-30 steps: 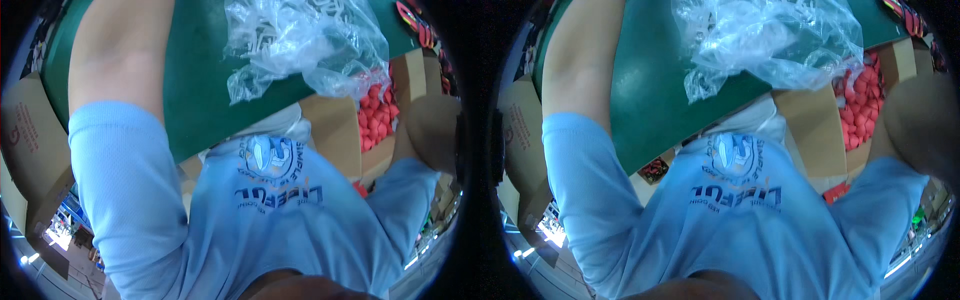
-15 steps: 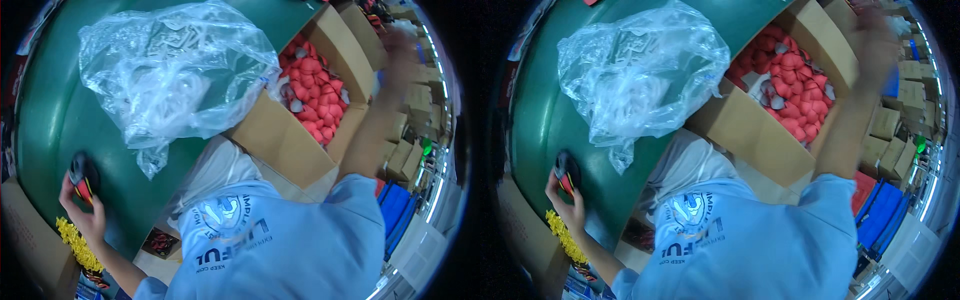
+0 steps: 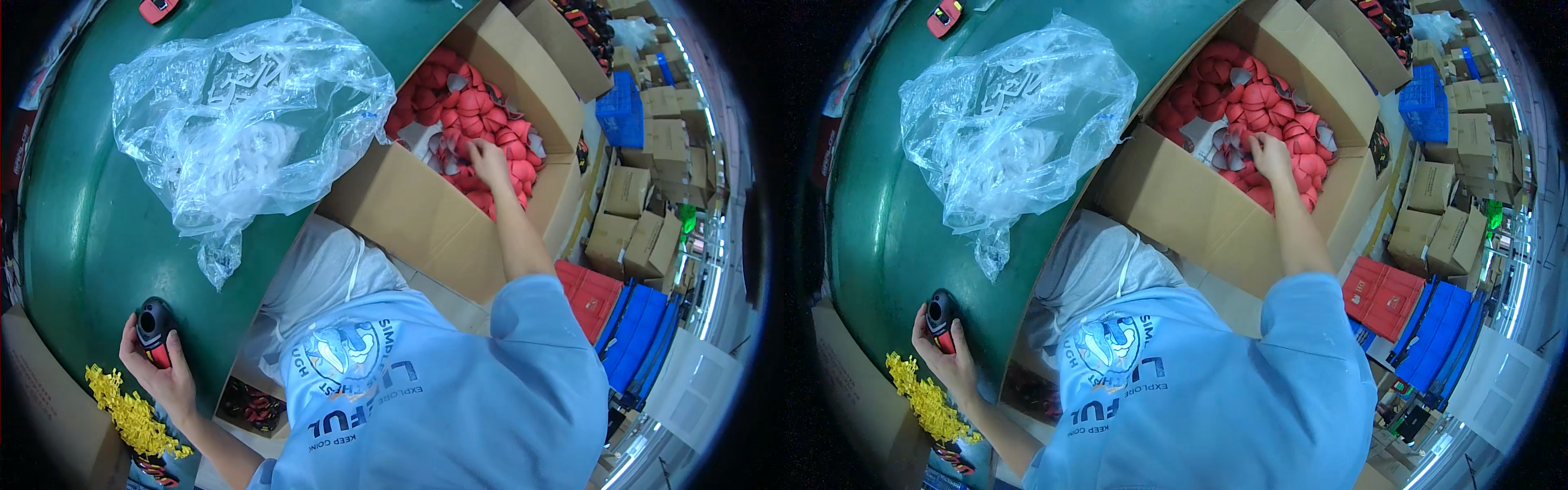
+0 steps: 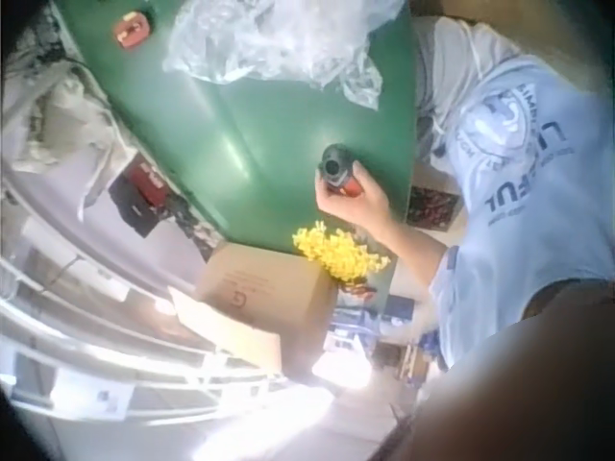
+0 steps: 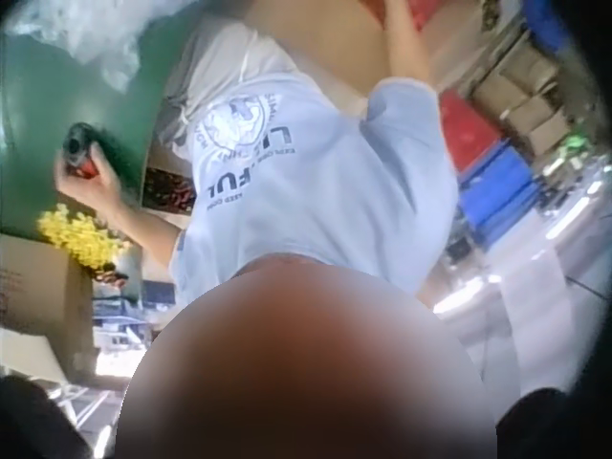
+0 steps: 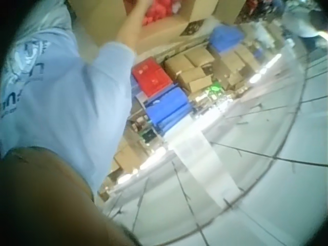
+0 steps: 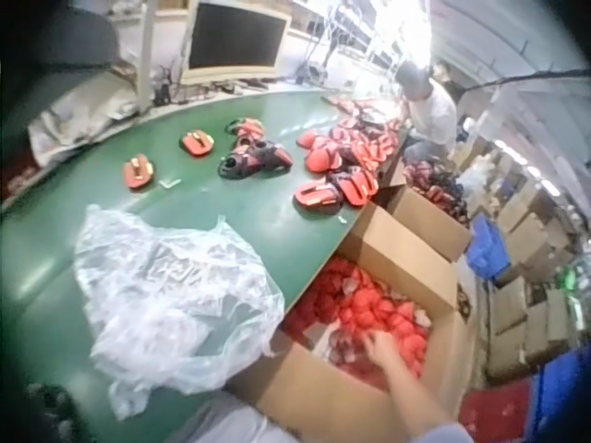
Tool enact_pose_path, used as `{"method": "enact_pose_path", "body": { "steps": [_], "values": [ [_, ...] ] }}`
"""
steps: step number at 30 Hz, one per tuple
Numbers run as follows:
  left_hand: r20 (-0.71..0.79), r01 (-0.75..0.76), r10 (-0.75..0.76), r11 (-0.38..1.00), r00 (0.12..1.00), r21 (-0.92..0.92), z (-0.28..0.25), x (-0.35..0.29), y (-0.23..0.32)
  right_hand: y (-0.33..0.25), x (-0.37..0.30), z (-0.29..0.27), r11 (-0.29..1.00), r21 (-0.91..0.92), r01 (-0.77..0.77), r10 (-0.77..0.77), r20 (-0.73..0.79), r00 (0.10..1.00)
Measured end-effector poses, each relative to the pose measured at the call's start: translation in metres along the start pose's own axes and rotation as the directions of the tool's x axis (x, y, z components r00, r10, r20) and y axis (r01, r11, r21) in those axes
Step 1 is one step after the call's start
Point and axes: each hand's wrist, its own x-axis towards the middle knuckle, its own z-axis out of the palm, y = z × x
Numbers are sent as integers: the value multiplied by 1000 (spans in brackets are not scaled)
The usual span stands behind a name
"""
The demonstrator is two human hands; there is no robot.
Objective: The person assembles components of an electronic device by hand, joining a pink plastic housing to a black electronic base with yellow clips.
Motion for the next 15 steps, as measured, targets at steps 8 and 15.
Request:
{"method": "enact_pose_path", "body": {
  "steps": [8,15],
  "values": [
    [13,-201,201,980,980,13,-15,10,4,-151,-44,-121,283,955,94,-180,-43,983],
    [70,-339,342,939,937,-51,10,28,32,-397,-72,-163,-40,735,677,-972,-186,144]
  ]
}}
